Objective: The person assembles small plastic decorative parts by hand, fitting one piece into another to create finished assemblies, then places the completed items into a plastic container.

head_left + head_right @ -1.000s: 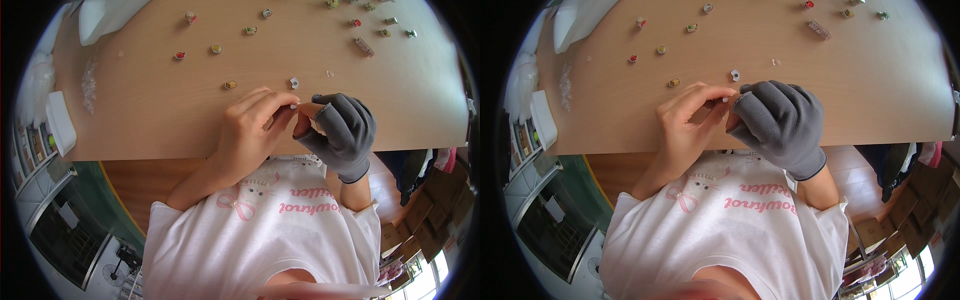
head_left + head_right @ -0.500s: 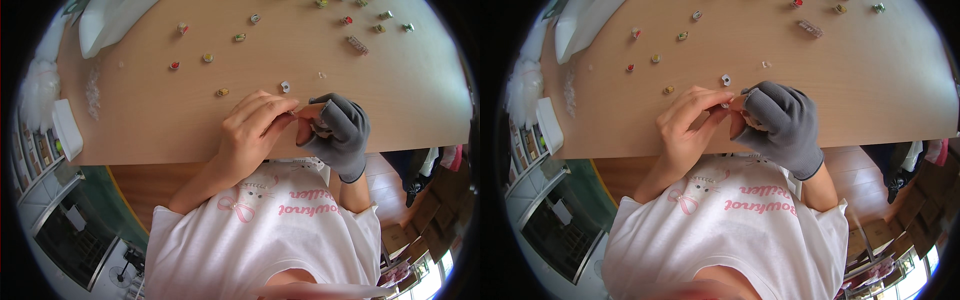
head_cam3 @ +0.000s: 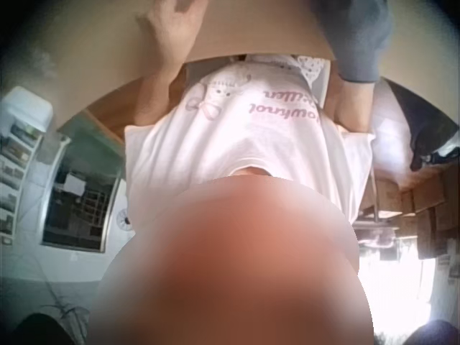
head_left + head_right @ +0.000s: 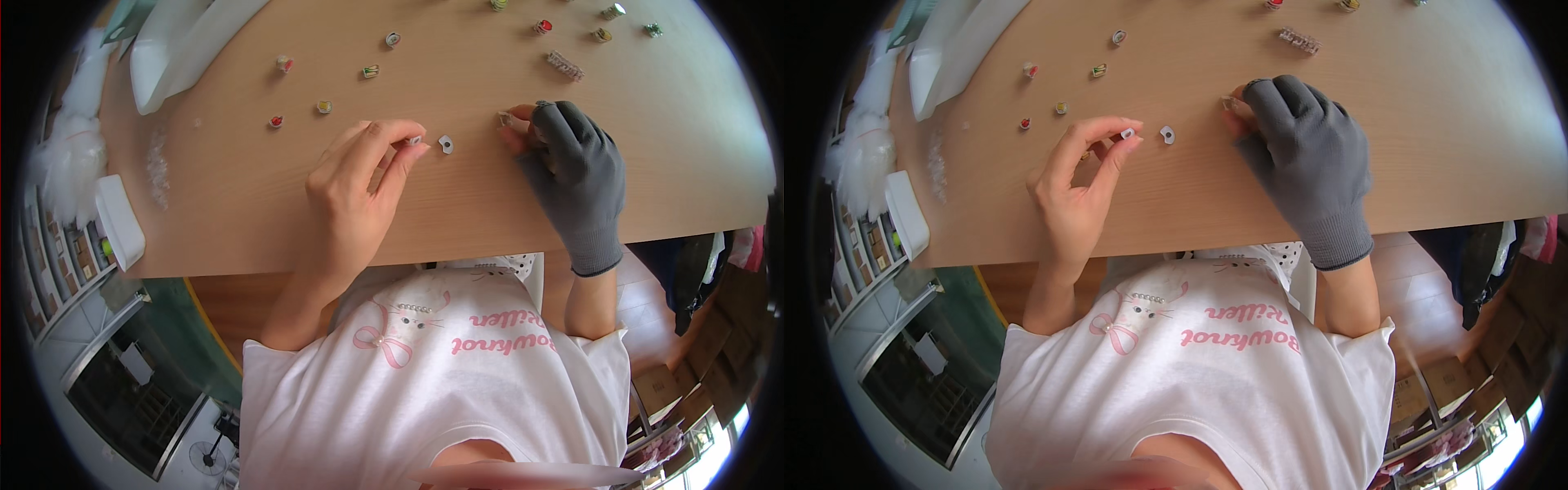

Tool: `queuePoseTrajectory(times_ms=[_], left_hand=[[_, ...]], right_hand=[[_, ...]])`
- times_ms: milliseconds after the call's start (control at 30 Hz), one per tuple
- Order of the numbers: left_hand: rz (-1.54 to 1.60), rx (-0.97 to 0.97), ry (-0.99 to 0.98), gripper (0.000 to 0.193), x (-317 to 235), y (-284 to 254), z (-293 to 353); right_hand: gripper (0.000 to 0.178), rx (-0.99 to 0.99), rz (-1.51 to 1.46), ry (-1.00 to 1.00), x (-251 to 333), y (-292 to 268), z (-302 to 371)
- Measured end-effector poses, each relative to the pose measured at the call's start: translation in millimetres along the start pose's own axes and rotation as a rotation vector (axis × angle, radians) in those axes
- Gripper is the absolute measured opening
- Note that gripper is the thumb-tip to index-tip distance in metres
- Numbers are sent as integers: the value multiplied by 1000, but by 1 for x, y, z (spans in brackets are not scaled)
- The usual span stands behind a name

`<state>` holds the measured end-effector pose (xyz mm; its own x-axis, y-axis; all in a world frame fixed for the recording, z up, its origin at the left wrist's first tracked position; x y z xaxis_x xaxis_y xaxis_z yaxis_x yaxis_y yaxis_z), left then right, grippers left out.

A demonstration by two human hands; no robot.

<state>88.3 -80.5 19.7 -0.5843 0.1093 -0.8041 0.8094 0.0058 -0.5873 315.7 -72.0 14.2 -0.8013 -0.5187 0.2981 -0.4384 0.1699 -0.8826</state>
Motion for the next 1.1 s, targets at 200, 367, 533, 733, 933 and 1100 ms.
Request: queuePoseTrajectory(times_ms=[200, 367, 533, 733, 933, 1100], left_hand=[[-199, 15, 321, 23, -3, 9, -8], [-200, 30, 326, 24, -4, 20, -9], [-331, 143, 385, 29, -16, 35, -31], [-222, 14, 270, 34, -5, -11, -23], [-159, -173, -8, 23, 26, -82, 28], [-252, -397, 29, 26, 37, -101, 38]], right_hand=[[19, 28, -44, -14, 1, 2, 0], [18, -46, -149, 73, 0, -3, 13], [17, -120, -187, 135, 7, -13, 23], [19, -113, -305, 88, 32, -12, 12], [30, 102, -435, -274, 110, 44, -21], [20, 20, -488, -184, 145, 84, -49]])
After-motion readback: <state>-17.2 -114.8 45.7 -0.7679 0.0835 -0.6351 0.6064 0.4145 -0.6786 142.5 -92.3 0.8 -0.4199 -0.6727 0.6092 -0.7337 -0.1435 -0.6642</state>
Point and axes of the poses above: each hand's wrist, its own z-axis away from the middle knuckle, its own y-axis out of the palm, x = y × z, the point moved 1 cm from there along -z, towards the middle knuckle, and after that the axes turned 10 degrees about -y, right-handed, at the moved point
